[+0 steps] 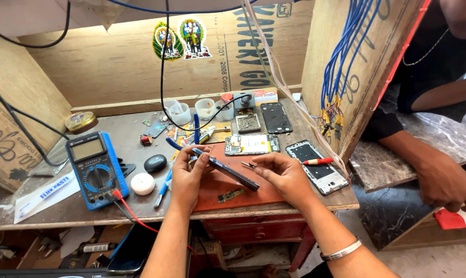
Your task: The person holds a smartphone and uses a small metal tool to pry and separate the phone's back cover from the frame. They repeatedly work along the edges to loosen the casing while another person watches nearby.
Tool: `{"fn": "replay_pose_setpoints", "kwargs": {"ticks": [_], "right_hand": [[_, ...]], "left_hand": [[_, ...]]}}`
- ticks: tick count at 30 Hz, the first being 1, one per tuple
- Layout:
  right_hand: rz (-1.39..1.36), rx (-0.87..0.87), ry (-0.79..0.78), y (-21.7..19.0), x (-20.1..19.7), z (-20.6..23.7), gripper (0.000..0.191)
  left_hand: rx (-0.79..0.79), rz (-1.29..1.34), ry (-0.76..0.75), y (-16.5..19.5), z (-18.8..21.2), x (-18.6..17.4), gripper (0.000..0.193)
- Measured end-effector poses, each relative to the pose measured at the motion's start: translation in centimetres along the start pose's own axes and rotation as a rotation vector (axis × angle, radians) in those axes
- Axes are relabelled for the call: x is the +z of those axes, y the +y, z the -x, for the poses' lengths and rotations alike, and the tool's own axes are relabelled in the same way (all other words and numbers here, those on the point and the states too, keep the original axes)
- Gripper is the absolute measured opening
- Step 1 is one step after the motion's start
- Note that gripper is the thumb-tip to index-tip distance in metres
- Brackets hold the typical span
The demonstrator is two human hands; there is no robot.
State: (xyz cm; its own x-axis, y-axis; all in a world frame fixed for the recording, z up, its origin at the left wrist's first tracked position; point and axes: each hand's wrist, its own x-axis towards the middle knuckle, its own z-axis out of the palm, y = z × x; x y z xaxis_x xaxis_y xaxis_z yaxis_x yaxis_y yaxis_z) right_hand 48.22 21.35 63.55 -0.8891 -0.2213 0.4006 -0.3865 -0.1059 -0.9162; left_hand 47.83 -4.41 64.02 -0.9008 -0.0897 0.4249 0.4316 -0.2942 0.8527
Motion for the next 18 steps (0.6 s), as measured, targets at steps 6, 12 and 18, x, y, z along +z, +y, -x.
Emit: {"fn": "replay_pose_setpoints", "kwargs": {"ticks": [6, 12, 18], "right_hand": [[0.042, -0.037, -0.071, 0.1, -0.7, -0.1, 0.011], [0.046, 0.008, -0.001, 0.7, -0.6, -0.5, 0.010], [-0.050, 0.013, 0.028, 1.0, -1.0, -0.6, 0.013]], "left_hand": [[0.051, 0.015, -0.070, 0.1, 0.1, 0.3, 0.032], [0.065, 0.207, -0.071, 0.0, 0.0, -0.1, 0.032], [0.139, 0.253, -0.180, 0.0, 0.0, -0.1, 0.033]]}}
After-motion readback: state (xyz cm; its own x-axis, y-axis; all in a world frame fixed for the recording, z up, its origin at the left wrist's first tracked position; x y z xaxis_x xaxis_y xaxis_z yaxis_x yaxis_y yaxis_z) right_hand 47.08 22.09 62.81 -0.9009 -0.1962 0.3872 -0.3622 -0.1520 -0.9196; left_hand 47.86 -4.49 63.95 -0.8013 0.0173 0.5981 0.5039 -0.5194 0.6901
